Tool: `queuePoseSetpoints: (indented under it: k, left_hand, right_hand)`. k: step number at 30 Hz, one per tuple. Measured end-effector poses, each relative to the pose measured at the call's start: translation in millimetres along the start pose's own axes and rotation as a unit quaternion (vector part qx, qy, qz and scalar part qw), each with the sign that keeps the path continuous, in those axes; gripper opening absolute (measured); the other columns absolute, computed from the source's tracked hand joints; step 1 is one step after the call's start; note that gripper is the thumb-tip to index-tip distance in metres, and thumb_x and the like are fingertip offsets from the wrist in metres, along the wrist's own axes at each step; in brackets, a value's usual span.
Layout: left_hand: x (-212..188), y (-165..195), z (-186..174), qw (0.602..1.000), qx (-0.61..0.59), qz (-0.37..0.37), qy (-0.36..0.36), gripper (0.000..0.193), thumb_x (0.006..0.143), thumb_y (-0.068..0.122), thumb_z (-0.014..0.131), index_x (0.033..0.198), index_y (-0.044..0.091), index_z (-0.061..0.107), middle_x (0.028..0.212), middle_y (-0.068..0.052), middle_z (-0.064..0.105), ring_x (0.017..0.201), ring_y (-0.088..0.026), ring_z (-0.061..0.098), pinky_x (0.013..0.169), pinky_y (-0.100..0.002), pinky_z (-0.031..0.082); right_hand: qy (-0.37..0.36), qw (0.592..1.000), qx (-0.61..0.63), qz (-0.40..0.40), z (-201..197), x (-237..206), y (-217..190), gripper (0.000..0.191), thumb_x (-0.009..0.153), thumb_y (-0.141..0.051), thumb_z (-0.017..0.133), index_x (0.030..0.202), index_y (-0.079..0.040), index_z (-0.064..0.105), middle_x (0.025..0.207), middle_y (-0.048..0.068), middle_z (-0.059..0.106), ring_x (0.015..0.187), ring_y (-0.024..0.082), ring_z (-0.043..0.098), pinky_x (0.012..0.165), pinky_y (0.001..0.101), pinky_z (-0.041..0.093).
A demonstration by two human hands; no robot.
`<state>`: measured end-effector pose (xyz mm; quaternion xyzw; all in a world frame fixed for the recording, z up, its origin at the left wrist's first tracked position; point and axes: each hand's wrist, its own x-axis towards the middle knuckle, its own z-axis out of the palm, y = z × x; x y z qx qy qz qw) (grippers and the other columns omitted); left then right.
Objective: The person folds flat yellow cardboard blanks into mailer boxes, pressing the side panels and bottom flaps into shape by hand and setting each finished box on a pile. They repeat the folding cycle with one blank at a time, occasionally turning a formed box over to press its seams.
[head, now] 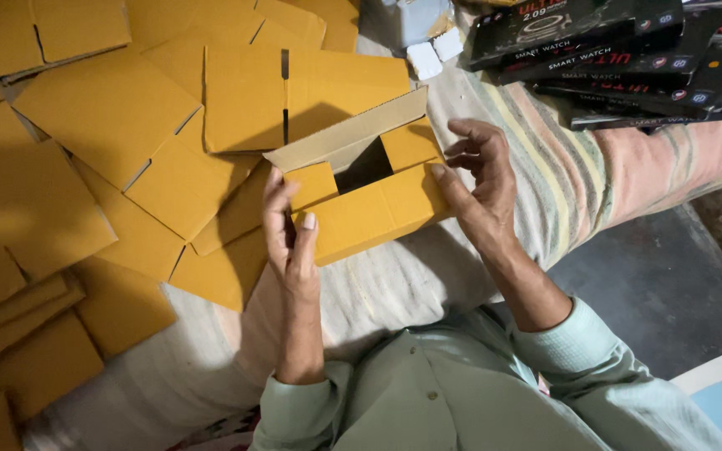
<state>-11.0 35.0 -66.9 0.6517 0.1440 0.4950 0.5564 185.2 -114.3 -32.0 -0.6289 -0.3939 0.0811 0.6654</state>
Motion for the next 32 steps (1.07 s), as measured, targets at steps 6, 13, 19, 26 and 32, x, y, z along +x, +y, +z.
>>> queuePoseSetpoints:
  k: [6, 13, 19, 26, 32]
  left_hand:
    - [0.4, -8.0, -9.0, 1.0, -0.009, 0.004, -0.026, 0.074, 0.105, 0.011, 0.061, 0.167, 0.001, 0.022, 0.171, -0.02, 0.03, 0.162, -0.028, 0.028, 0.136, -0.042, 0.022]
    - [8.9, 2.5, -6.7, 0.999, 0.011, -0.019, -0.029, 0.082, 0.1, 0.017, 0.069, 0.166, 0.004, 0.022, 0.158, -0.017, 0.039, 0.146, -0.028, 0.043, 0.125, -0.04, 0.036]
    - [3.2, 7.7, -13.1, 0.982, 0.172, 0.014, -0.072, 0.066, 0.106, 0.04, 0.062, 0.159, 0.005, 0.045, 0.163, -0.019, 0.039, 0.149, -0.03, 0.042, 0.126, -0.041, 0.036]
    - [-1.0, -4.2, -11.1, 0.988, 0.121, -0.017, -0.094, 0.076, 0.115, 0.057, 0.023, 0.167, 0.002, 0.02, 0.177, -0.019, 0.015, 0.167, -0.035, 0.013, 0.137, -0.046, 0.012]
    - [-7.7, -3.0, -13.4, 0.99, 0.021, -0.121, -0.073, 0.082, 0.11, 0.058, 0.025, 0.168, 0.001, 0.008, 0.176, -0.019, 0.01, 0.164, -0.034, 0.012, 0.131, -0.045, 0.014]
  right_hand:
    - [-0.085, 0.996, 0.007, -0.038, -8.9, 17.1, -17.0, 0.074, 0.094, -0.022, 0.06, 0.158, -0.007, 0.027, 0.162, 0.013, 0.031, 0.148, 0.025, 0.039, 0.11, 0.0419, 0.047]
    - [-0.124, 0.968, -0.179, -0.12, -5.8, 40.6, -24.2, 0.042, 0.098, -0.021, 0.068, 0.136, -0.004, 0.059, 0.137, 0.016, 0.061, 0.134, 0.033, 0.062, 0.122, 0.0494, 0.047]
    - [-0.181, 0.902, -0.381, -0.095, 0.5, 22.9, -24.7, 0.048, 0.104, -0.037, 0.057, 0.137, -0.003, 0.059, 0.134, 0.019, 0.064, 0.134, 0.035, 0.057, 0.132, 0.0567, 0.022]
    - [-0.236, 0.807, -0.522, -0.142, 67.5, 19.2, -33.0, 0.074, 0.102, -0.053, 0.041, 0.15, 0.003, 0.046, 0.156, 0.029, 0.04, 0.15, 0.044, 0.028, 0.122, 0.0599, 0.006]
    - [-0.341, 0.786, -0.473, -0.204, 109.6, 13.6, -41.9, 0.073, 0.099, -0.049, 0.043, 0.155, -0.002, 0.04, 0.162, 0.025, 0.031, 0.153, 0.039, 0.022, 0.124, 0.0536, 0.009]
